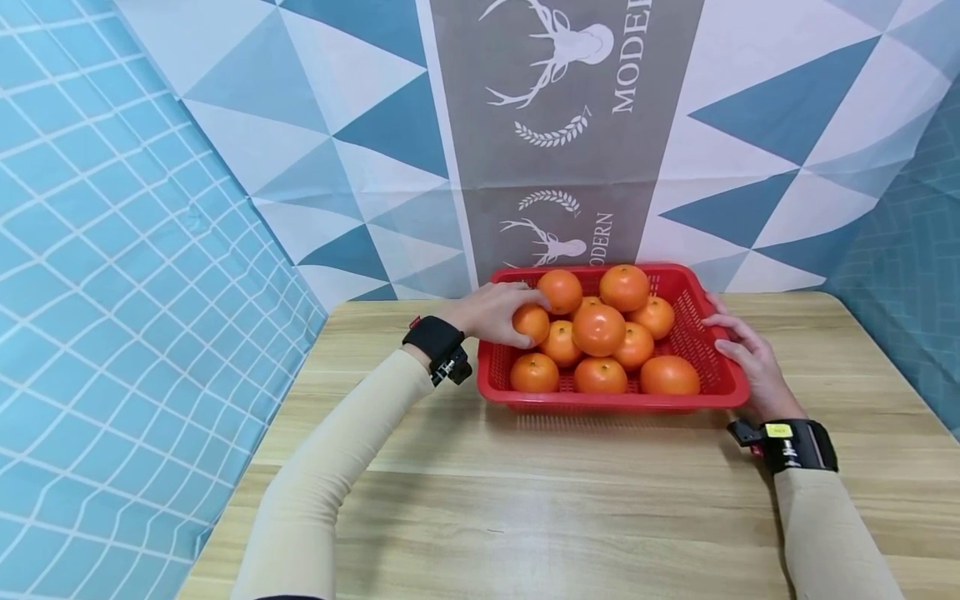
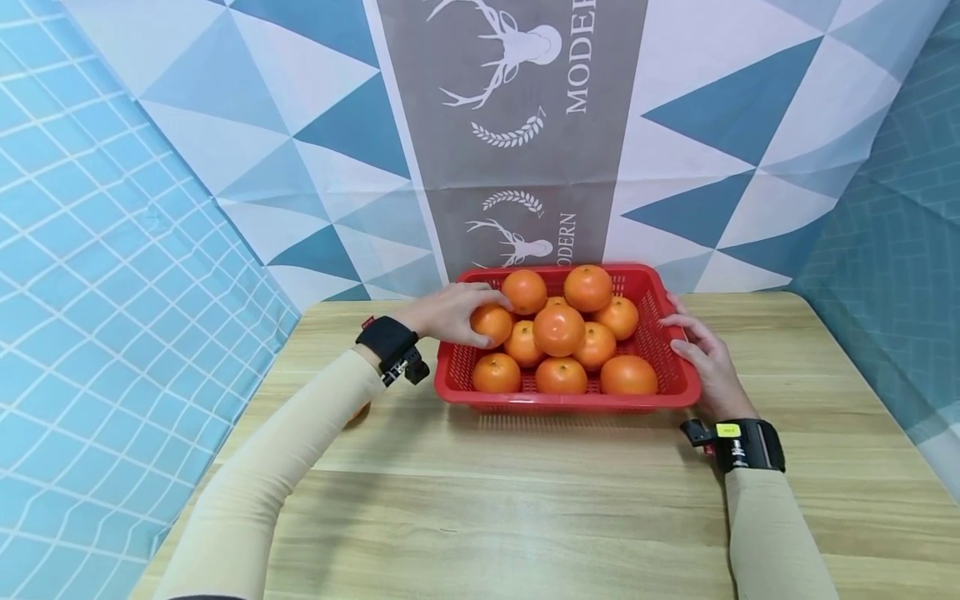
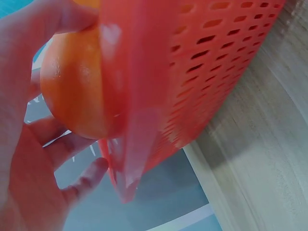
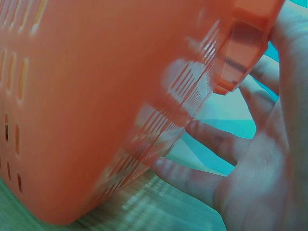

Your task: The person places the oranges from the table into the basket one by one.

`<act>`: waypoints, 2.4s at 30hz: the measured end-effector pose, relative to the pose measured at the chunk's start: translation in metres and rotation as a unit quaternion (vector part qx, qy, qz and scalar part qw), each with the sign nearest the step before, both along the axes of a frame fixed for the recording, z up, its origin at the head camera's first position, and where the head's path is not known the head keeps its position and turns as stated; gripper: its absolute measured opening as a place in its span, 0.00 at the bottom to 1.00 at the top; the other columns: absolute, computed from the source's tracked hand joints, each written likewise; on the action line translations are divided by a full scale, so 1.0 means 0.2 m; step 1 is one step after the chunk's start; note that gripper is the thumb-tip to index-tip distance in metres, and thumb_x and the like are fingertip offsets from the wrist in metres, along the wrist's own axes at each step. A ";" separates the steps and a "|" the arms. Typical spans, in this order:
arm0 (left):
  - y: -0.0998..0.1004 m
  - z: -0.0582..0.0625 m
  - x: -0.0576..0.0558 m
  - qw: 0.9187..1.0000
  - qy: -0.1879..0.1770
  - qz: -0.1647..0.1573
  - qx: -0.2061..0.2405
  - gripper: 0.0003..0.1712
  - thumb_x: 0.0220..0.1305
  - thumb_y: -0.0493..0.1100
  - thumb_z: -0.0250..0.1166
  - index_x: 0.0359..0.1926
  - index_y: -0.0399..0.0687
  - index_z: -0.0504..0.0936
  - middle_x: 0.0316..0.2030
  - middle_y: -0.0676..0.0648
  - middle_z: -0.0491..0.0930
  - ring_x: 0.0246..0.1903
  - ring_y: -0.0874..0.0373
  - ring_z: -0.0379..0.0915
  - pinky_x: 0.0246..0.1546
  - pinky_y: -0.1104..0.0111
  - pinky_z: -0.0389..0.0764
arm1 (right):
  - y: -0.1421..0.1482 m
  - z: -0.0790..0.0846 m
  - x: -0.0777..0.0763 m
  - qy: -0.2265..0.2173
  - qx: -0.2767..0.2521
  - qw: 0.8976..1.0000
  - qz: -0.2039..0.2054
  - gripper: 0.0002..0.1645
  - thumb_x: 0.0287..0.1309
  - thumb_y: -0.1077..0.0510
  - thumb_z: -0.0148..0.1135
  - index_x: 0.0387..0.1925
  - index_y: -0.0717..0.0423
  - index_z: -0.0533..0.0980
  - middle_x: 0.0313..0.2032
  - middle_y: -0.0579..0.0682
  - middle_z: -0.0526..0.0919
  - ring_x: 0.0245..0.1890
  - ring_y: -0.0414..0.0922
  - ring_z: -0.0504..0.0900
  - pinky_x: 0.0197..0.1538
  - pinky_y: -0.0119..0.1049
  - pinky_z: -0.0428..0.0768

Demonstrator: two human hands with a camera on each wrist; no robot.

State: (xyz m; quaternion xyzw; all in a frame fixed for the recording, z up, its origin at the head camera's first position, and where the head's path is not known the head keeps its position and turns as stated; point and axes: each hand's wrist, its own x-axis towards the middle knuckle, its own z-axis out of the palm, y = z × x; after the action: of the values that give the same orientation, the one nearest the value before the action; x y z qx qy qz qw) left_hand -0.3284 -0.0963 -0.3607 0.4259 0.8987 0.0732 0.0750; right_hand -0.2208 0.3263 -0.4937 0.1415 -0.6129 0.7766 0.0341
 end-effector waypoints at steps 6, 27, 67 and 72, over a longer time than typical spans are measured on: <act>-0.01 -0.01 0.00 1.000 -0.018 0.004 -0.020 0.36 0.66 0.56 0.72 0.74 0.57 0.82 0.66 0.45 0.84 0.65 0.48 0.78 0.68 0.51 0.82 | 0.00 0.01 0.00 -0.005 0.006 1.000 -0.001 0.25 0.86 0.62 0.49 0.77 0.57 0.73 0.94 0.38 0.47 0.88 0.47 0.50 0.61 0.26 0.89; -0.02 -0.03 0.01 0.999 -0.017 0.001 -0.036 0.37 0.65 0.57 0.72 0.74 0.59 0.82 0.68 0.46 0.84 0.69 0.49 0.77 0.68 0.50 0.76 | 0.00 0.00 -0.01 0.013 0.001 1.000 0.003 0.25 0.86 0.64 0.49 0.76 0.59 0.74 0.93 0.38 0.51 0.88 0.46 0.52 0.62 0.26 0.89; -0.72 0.00 0.28 0.991 0.003 0.128 0.043 0.40 0.70 0.60 0.68 0.79 0.52 0.78 0.78 0.38 0.77 0.75 0.36 0.74 0.76 0.34 0.78 | 0.00 0.01 -0.01 0.001 0.001 1.000 0.004 0.24 0.86 0.63 0.50 0.76 0.58 0.74 0.93 0.38 0.49 0.90 0.48 0.48 0.62 0.26 0.88; -0.86 -0.06 0.35 0.988 -0.012 0.153 0.028 0.41 0.71 0.61 0.69 0.79 0.50 0.78 0.79 0.34 0.76 0.78 0.31 0.71 0.78 0.30 0.73 | 0.00 0.01 0.00 0.000 0.005 1.000 -0.001 0.24 0.86 0.63 0.50 0.75 0.57 0.75 0.93 0.39 0.49 0.90 0.49 0.47 0.62 0.25 0.88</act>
State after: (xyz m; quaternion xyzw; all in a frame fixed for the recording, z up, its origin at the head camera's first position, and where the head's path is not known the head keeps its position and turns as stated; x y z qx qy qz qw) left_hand -0.2578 -0.2679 -0.3726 0.2842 0.9499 0.1147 0.0618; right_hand -0.2208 0.3262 -0.4927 0.1410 -0.6168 0.7737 0.0340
